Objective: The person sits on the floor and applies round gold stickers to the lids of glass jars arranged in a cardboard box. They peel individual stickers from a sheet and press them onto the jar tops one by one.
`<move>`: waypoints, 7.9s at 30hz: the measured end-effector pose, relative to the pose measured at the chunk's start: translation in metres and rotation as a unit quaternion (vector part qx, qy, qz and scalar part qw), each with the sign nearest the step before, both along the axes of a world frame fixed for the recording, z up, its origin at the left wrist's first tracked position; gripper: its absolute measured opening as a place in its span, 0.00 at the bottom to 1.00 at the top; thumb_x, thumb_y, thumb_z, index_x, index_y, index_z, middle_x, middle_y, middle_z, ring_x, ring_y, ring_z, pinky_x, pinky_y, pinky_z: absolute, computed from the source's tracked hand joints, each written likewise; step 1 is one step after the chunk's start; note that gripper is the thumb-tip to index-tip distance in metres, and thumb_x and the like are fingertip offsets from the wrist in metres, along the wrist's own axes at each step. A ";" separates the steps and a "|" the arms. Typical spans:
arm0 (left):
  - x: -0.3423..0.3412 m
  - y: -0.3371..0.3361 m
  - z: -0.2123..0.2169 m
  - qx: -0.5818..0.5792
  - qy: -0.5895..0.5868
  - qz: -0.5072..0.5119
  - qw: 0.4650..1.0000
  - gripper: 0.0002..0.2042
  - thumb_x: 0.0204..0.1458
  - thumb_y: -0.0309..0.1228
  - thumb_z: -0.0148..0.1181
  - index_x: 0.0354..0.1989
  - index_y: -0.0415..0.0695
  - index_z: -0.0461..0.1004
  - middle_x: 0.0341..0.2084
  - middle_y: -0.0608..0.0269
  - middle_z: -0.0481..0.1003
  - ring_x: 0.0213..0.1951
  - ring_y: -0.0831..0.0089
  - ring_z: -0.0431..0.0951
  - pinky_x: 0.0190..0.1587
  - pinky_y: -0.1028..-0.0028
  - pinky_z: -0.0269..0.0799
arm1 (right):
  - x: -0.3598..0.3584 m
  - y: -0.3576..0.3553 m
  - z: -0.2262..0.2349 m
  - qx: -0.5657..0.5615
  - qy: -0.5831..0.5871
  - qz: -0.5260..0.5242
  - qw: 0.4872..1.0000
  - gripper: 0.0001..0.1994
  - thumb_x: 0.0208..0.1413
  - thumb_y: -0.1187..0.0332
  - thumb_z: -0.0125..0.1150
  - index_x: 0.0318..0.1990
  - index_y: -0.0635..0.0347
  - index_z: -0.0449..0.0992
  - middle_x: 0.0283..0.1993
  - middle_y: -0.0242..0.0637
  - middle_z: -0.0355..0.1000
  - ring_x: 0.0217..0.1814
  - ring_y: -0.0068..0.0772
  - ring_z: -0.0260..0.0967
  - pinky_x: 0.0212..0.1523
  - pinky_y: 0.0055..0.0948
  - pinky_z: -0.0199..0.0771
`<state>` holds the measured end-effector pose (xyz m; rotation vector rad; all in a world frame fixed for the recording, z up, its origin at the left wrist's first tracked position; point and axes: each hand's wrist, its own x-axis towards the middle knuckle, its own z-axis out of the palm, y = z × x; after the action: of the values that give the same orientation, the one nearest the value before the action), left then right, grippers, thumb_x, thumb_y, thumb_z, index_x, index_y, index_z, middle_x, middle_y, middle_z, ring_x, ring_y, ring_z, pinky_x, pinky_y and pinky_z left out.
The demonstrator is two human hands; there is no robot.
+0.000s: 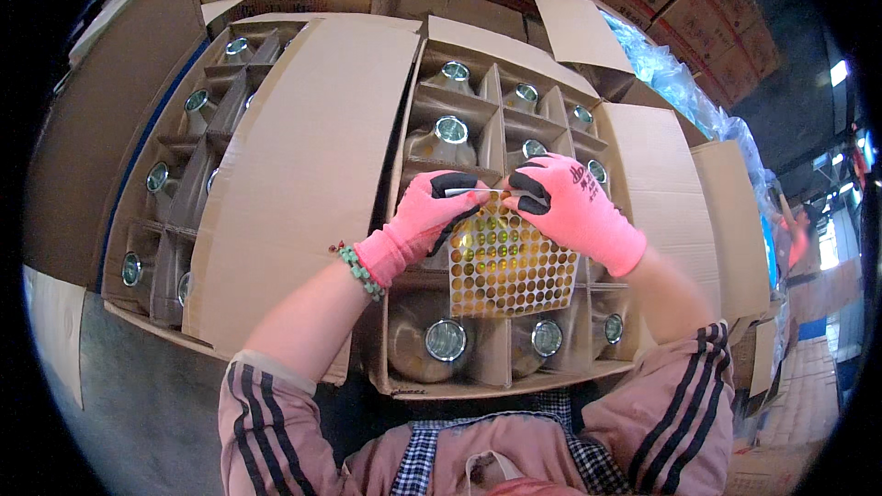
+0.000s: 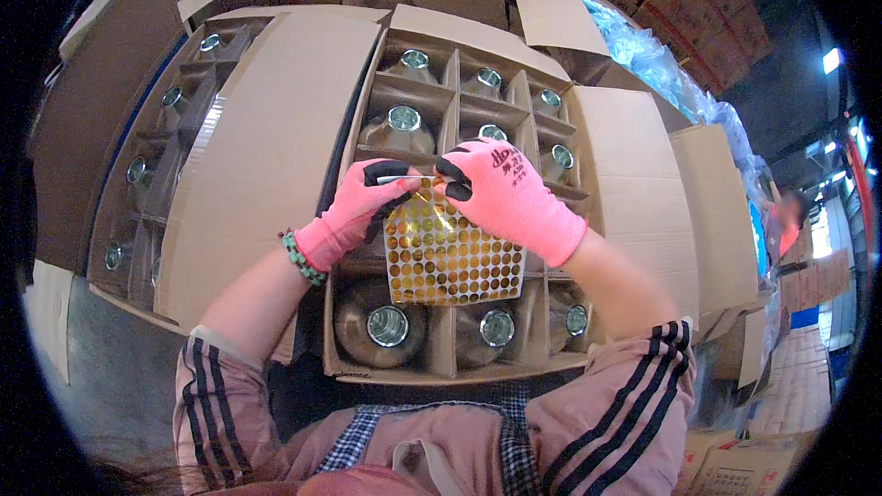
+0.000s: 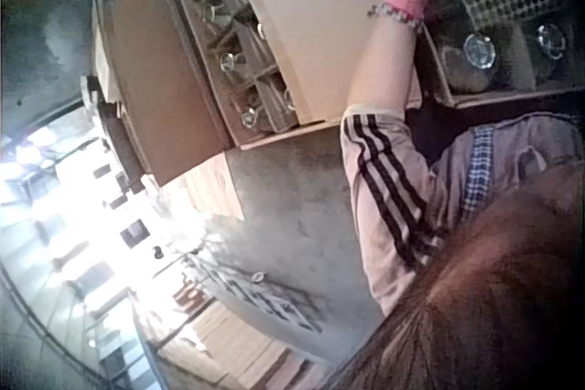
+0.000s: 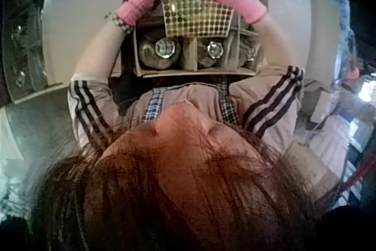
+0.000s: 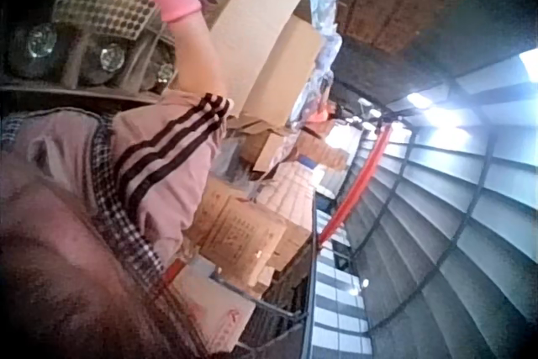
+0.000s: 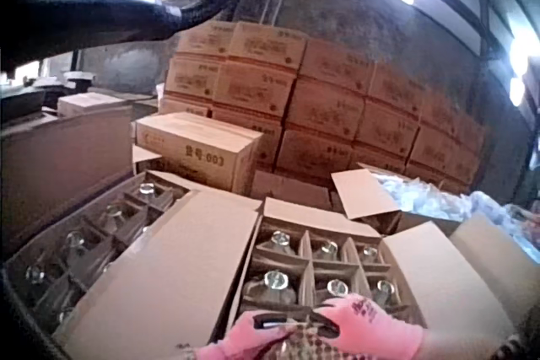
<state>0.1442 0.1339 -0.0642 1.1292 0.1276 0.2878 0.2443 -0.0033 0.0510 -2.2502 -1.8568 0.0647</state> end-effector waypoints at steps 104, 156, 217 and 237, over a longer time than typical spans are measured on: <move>-0.354 0.120 0.038 0.007 0.159 0.350 0.923 0.07 0.47 0.31 0.54 0.32 0.41 0.71 0.30 0.61 0.73 0.29 0.71 0.73 0.33 0.71 0.72 | -0.106 -0.241 -0.057 0.334 0.153 -0.153 0.917 0.17 0.38 0.71 0.61 0.40 0.61 0.67 0.51 0.45 0.61 0.56 0.52 0.55 0.54 0.46 0.54; -0.516 0.314 -0.058 -0.222 -0.281 0.232 0.905 0.24 0.53 0.38 0.43 0.57 0.40 0.54 0.57 0.53 0.55 0.58 0.60 0.56 0.60 0.61 0.48 | -0.283 0.043 -0.071 -0.266 -0.090 -0.359 0.890 0.54 0.24 0.49 0.71 0.61 0.61 0.47 0.64 0.57 0.38 0.65 0.61 0.35 0.61 0.57 0.38; -0.463 0.237 0.086 0.175 0.095 0.270 0.942 0.09 0.44 0.28 0.55 0.28 0.32 0.72 0.45 0.50 0.68 0.50 0.65 0.66 0.53 0.70 0.59 | -0.303 0.029 -0.092 -0.083 -0.080 -0.364 0.924 0.21 0.28 0.62 0.70 0.31 0.61 0.72 0.63 0.45 0.47 0.64 0.54 0.42 0.61 0.54 0.40; -0.416 0.266 0.034 0.032 0.017 -0.172 0.984 0.13 0.38 0.27 0.66 0.34 0.37 0.74 0.29 0.63 0.74 0.34 0.77 0.72 0.39 0.77 0.67 | -0.430 0.214 0.060 -0.086 0.226 -0.293 0.925 0.10 0.38 0.65 0.64 0.23 0.61 0.72 0.19 0.44 0.66 0.22 0.47 0.63 0.23 0.34 0.62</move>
<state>-0.2722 0.3997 -0.0303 1.1975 -0.0489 -0.0358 -0.1857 0.2109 0.1110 -2.5301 -0.9396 0.6077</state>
